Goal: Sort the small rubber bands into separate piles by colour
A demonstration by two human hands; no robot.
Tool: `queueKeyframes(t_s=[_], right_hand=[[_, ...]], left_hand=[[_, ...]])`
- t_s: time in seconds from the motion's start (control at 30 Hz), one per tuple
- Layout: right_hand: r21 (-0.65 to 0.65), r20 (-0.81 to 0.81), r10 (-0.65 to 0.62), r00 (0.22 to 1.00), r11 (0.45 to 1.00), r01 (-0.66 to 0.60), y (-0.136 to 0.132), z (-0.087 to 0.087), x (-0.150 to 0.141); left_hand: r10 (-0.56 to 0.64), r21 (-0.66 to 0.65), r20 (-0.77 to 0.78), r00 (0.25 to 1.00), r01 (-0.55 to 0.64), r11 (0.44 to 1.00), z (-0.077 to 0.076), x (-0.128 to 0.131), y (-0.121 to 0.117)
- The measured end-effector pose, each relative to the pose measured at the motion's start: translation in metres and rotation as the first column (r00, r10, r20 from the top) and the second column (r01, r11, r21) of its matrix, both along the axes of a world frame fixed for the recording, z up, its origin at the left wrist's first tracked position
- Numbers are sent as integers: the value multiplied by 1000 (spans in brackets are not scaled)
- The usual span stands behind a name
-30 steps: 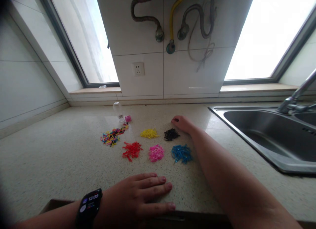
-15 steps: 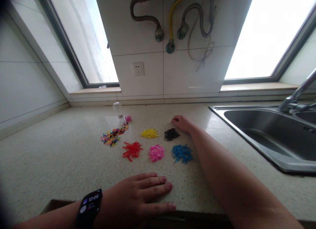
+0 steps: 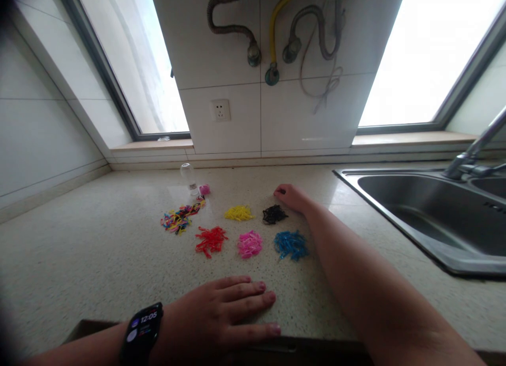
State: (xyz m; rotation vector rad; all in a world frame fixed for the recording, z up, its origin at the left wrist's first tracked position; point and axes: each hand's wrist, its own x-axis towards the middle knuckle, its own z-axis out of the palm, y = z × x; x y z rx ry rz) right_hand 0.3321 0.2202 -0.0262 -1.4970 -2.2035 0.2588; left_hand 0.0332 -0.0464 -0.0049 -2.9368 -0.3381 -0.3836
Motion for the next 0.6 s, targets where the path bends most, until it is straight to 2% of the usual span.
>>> queueKeyframes(t_s=[0.6], right_hand=[[-4,9,6,1000,1000,-6,0,1,-1]], left_hand=[[5,18,-3,1000,-5,1000,0,1,-1]])
